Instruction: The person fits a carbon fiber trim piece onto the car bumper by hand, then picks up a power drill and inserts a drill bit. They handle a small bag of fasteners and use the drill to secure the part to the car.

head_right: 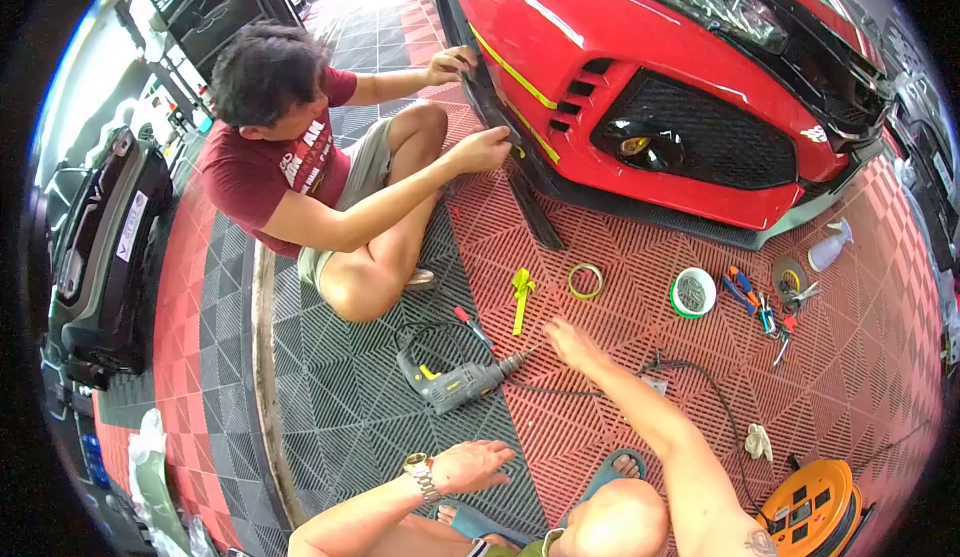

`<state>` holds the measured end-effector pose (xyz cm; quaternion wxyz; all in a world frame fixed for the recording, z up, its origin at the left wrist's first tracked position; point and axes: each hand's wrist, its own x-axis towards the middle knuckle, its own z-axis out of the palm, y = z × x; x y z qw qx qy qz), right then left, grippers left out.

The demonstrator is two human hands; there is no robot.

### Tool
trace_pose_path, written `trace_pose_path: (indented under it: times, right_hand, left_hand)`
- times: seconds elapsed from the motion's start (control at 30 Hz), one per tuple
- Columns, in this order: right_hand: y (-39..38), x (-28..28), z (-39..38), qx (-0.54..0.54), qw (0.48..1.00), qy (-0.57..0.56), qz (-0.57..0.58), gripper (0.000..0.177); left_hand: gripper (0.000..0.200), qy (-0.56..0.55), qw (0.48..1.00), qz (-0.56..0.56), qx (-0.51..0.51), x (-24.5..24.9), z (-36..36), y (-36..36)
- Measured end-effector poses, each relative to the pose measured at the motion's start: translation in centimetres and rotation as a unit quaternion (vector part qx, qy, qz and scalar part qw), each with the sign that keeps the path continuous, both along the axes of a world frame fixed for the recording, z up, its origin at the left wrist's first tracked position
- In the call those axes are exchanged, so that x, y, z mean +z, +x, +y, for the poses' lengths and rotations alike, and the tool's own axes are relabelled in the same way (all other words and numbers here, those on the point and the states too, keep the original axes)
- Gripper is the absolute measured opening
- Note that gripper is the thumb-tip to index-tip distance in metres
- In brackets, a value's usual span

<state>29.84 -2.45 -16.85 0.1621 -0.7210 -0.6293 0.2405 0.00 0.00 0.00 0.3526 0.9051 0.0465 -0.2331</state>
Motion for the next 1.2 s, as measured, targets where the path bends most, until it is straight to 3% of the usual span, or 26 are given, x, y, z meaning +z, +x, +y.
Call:
trace_pose_path:
  times: [0.07,0.1,0.2,0.3,0.33,0.37,0.47,0.5,0.53,0.57,0.9,1.2]
  right_hand:
    - [1.2,0.3,2.8,-0.058,0.995,0.077,0.012,0.04]
    - [0.2,1.9,1.0,-0.059,0.996,0.06,0.006,0.04]
    - [-0.4,3.7,0.8,-0.087,0.984,0.154,0.015,0.043]
    - [-2.7,4.1,-4.8,-0.07,0.993,0.072,0.054,0.039]
    - [-3.9,3.5,-7.6,-0.067,0.993,0.077,0.065,0.037]
    - [-5.3,2.5,-10.4,-0.029,0.987,0.157,0.037,0.03]
    - [-9.8,2.4,-19.9,-0.029,0.994,0.008,0.106,0.029]
    - [-11.2,1.8,-22.9,0.02,0.994,0.033,0.098,0.03]
    - [-12.6,1.4,-26.0,0.027,0.995,-0.084,0.047,0.029]
    - [-13.7,2.3,-27.8,0.034,0.992,-0.111,0.057,0.029]
    - [-14.0,21.5,-18.9,0.058,0.99,-0.125,0.018,0.03]
    - [-14.0,23.9,-17.6,0.076,0.99,-0.121,-0.005,0.032]
  left_hand:
    - [0.047,0.02,0.998,0.055,-0.026,0.3,0.3,1.0]
    - [0.047,0.003,0.998,0.05,-0.027,1.1,-1.0,-0.3]
    - [0.044,0.013,0.999,0.037,-0.023,1.3,-0.4,-1.1]
    - [0.041,0.01,1.0,0.02,-0.01,1.6,-0.5,-1.5]
    - [0.04,0.017,1.0,0.01,-0.018,1.7,-0.5,-1.3]
    - [0.04,0.017,1.0,0.0,-0.018,2.0,-0.5,-1.1]
    - [0.042,-0.002,0.999,-0.02,-0.037,1.9,-0.8,-0.6]
    - [0.042,-0.006,0.999,-0.024,-0.037,1.9,-0.8,-0.4]
    - [0.043,-0.017,0.998,-0.027,-0.046,2.1,-0.8,-0.2]
    - [0.044,-0.028,0.998,-0.031,-0.055,2.1,-0.8,0.1]
    - [0.044,-0.057,0.997,0.001,-0.055,0.1,-0.1,0.6]
    - [0.051,-0.05,0.998,-0.001,-0.048,0.3,-0.3,-0.3]
